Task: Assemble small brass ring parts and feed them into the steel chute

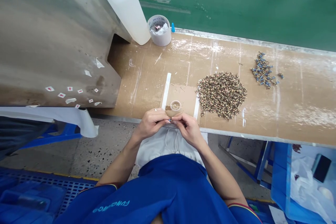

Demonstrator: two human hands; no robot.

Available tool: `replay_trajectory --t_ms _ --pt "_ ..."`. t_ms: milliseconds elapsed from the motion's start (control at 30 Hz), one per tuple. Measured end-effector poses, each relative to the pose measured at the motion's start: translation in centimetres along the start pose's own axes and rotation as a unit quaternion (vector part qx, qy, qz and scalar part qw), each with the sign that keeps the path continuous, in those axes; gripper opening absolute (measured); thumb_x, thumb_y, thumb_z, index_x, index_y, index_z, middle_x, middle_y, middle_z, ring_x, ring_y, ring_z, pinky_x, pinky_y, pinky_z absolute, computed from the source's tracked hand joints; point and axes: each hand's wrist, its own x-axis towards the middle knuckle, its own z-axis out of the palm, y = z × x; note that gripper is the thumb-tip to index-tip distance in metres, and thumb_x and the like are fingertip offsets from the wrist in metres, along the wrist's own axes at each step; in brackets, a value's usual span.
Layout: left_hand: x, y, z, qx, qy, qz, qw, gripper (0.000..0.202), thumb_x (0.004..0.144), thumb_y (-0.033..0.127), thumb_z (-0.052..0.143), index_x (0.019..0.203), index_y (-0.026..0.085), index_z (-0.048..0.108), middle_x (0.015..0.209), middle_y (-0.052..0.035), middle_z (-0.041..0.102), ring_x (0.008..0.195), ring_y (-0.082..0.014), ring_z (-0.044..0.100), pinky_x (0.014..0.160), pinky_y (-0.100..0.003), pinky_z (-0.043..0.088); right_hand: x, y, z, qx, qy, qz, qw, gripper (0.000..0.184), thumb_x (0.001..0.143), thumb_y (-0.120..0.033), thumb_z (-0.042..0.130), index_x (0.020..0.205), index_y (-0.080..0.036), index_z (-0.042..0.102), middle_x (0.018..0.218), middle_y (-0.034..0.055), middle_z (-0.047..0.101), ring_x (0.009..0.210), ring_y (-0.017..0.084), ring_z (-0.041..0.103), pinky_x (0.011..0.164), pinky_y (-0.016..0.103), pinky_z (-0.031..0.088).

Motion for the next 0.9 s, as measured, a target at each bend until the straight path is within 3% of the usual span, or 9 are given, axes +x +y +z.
replay_trajectory --t_ms 533,900 --pt "0.03 0.08 -0.18 0.004 -0.020 -0.003 1.000 0.039 0.104 0.032 0.046 0.074 0.017 0.067 0.068 -0.0037 0.069 0.068 -0.0163 0.060 0.069 -0.029 0.044 0.05 -0.03 0.19 -0.039 -0.022 -0.009 0.999 0.021 0.097 -0.034 0.055 0.085 -0.022 0.066 0.078 0.0048 0.072 0.067 0.017 0.069 0.064 0.028 0.058" --pt "-0.05 0.23 0.26 0.022 -0.015 -0.034 0.999 0.037 0.104 0.035 0.045 0.081 0.017 0.068 0.076 -0.0046 0.071 0.072 -0.0170 0.061 0.069 -0.029 0.043 0.15 -0.20 0.25 0.018 -0.015 0.047 0.999 0.030 0.095 -0.052 0.058 0.088 -0.022 0.062 0.075 0.0039 0.071 0.064 0.016 0.068 0.060 0.029 0.058"
